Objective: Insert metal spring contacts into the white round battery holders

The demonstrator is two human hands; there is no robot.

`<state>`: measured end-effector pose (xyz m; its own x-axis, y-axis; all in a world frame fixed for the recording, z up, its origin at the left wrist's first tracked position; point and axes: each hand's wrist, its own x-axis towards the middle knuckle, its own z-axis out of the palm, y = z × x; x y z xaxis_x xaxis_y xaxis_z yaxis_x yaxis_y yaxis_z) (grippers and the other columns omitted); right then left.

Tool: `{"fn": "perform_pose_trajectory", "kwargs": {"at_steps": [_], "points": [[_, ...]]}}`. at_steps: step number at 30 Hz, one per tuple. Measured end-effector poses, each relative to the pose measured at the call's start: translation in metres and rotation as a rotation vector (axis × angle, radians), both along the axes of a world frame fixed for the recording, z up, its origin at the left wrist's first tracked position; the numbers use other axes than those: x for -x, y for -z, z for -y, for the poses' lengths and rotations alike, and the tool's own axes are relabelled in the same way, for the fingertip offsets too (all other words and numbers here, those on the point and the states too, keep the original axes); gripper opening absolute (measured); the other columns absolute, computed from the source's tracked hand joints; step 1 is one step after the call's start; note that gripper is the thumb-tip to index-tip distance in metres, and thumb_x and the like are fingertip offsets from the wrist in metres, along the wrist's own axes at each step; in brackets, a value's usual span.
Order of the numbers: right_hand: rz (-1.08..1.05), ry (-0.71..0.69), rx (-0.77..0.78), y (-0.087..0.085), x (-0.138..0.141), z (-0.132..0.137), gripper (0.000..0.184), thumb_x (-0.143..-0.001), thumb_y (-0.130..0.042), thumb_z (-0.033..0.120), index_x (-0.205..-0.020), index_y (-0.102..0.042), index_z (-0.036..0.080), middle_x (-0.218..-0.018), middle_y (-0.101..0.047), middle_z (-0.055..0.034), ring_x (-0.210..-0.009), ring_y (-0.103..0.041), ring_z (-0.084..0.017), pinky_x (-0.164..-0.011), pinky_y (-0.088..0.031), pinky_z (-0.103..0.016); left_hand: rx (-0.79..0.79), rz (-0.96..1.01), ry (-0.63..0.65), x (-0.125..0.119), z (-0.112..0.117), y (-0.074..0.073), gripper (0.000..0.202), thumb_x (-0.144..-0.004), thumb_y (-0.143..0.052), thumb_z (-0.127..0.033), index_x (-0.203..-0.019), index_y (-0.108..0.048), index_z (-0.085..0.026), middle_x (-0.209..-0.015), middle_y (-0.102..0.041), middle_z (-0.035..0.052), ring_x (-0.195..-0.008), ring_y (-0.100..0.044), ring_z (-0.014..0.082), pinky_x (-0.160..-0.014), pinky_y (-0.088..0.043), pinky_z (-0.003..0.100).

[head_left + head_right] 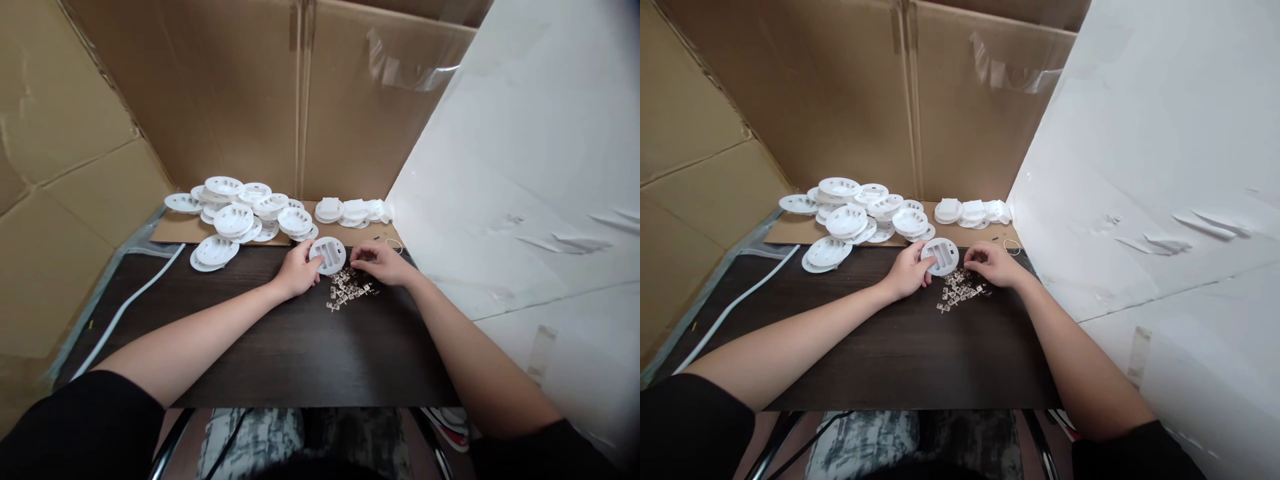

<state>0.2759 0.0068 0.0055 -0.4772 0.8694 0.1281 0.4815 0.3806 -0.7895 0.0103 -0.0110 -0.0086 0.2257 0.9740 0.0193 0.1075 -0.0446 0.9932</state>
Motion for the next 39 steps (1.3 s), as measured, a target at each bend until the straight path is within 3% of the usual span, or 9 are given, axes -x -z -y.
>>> {"fn": "perform_pose_trajectory", "kwargs": {"at_steps": [4,11,16,21,29,35,39], "points": [[-0.019,0.005,-0.060,-0.001,0.007,0.004,0.020,-0.098,-0.073,0.044,-0.095,-0.074,0.024,-0.107,-0.077,-0.0082,-0.094,-0.067,-0.025,-0.083,-0.054,-0.041,0.012,0.014,-0.004,0.000,0.000,0.000,0.035,-0.093,-0.067,-0.024,-0.126,-0.065,-0.013,-0.066,-0.067,-0.0007,-0.043,-0.059,0.0125,-0.038,-0.043,0.020],[-0.062,0.182,-0.155,-0.002,0.020,0.012,0.027,-0.098,-0.074,0.050,-0.095,-0.073,0.023,-0.085,-0.075,-0.0052,-0.074,-0.063,-0.020,-0.072,-0.053,-0.038,0.046,0.027,-0.013,0.000,0.000,-0.005,0.038,-0.088,-0.066,-0.017,-0.126,-0.065,-0.011,-0.067,-0.067,-0.0001,-0.044,-0.059,0.0123,-0.040,-0.045,0.021],[-0.244,0.170,-0.154,-0.005,0.029,0.019,0.023,-0.094,-0.080,0.046,-0.095,-0.079,0.023,-0.088,-0.078,-0.0057,-0.077,-0.067,-0.021,-0.074,-0.056,-0.039,0.029,0.016,-0.012,0.000,0.001,-0.005,0.040,-0.087,-0.067,-0.018,-0.126,-0.065,-0.011,-0.068,-0.067,-0.0003,-0.045,-0.060,0.0122,-0.040,-0.046,0.021],[-0.230,0.115,-0.109,-0.005,0.036,0.026,0.020,-0.097,-0.076,0.042,-0.102,-0.085,0.025,-0.097,-0.079,-0.0061,-0.062,-0.062,-0.015,-0.064,-0.056,-0.037,0.012,0.021,-0.006,-0.001,0.001,-0.004,0.040,-0.087,-0.067,-0.017,-0.127,-0.065,-0.011,-0.071,-0.068,0.0002,-0.046,-0.060,0.0123,-0.040,-0.046,0.021],[-0.246,0.143,-0.134,0.001,0.038,0.027,0.025,-0.097,-0.075,0.044,-0.110,-0.084,0.024,-0.097,-0.080,-0.0086,-0.083,-0.073,-0.023,-0.067,-0.060,-0.038,-0.011,0.017,-0.003,0.000,0.001,-0.002,0.039,-0.088,-0.070,-0.017,-0.126,-0.066,-0.013,-0.073,-0.069,0.0012,-0.047,-0.061,0.0126,-0.041,-0.046,0.021],[-0.246,0.202,-0.123,0.004,0.040,0.028,0.026,-0.100,-0.067,0.045,-0.107,-0.078,0.023,-0.092,-0.076,-0.0080,-0.073,-0.069,-0.021,-0.063,-0.056,-0.036,-0.005,0.001,-0.012,0.000,0.001,-0.003,0.041,-0.088,-0.070,-0.017,-0.129,-0.065,-0.013,-0.073,-0.070,0.0020,-0.047,-0.061,0.0133,-0.042,-0.046,0.022],[-0.226,0.221,-0.150,0.006,0.036,0.026,0.020,-0.099,-0.066,0.041,-0.093,-0.072,0.023,-0.089,-0.074,-0.0067,-0.064,-0.062,-0.018,-0.059,-0.051,-0.034,-0.010,0.001,-0.011,0.000,0.000,-0.001,0.040,-0.088,-0.070,-0.018,-0.127,-0.065,-0.014,-0.073,-0.070,0.0019,-0.046,-0.061,0.0134,-0.041,-0.046,0.022]]}}
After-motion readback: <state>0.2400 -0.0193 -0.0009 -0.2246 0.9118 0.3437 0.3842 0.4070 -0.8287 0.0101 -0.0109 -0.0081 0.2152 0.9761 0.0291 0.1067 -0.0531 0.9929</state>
